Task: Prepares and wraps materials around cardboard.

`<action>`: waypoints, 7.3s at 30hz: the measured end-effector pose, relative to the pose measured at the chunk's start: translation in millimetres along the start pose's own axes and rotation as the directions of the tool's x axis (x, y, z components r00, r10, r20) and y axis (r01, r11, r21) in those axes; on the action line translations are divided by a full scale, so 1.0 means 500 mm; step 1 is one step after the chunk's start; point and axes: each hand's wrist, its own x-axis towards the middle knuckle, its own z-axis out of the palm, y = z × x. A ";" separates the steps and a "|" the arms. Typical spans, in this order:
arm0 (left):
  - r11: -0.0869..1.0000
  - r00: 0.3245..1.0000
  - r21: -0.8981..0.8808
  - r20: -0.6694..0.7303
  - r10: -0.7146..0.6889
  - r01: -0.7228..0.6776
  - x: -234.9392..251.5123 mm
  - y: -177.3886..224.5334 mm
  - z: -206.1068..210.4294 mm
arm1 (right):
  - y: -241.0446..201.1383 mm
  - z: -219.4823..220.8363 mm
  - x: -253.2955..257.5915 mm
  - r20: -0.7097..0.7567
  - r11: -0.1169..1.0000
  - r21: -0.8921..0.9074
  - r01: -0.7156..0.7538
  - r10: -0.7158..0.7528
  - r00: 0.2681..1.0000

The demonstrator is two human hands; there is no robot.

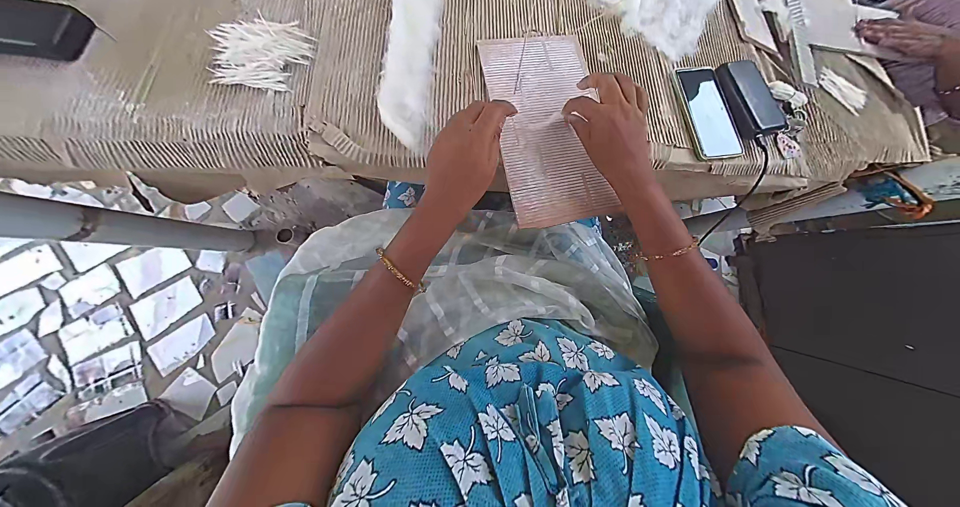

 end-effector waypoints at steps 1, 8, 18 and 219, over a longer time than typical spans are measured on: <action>1.000 1.000 0.011 0.022 -0.001 0.001 -0.003 -0.006 0.012 | 0.011 -0.001 -0.008 0.003 1.000 0.009 -0.006 0.006 1.000; 0.999 0.998 -0.027 0.045 -0.036 0.038 -0.031 -0.026 0.052 | 0.045 -0.002 -0.047 0.037 0.989 0.111 -0.093 0.089 0.995; 0.999 0.999 -0.010 0.015 -0.031 0.032 -0.037 -0.006 0.060 | 0.049 -0.016 -0.054 0.034 0.959 0.246 -0.141 0.137 0.990; 0.947 0.806 0.171 0.498 -0.320 0.271 -0.073 0.030 -0.030 | -0.040 -0.056 -0.101 0.596 1.000 -0.019 -0.009 0.018 0.802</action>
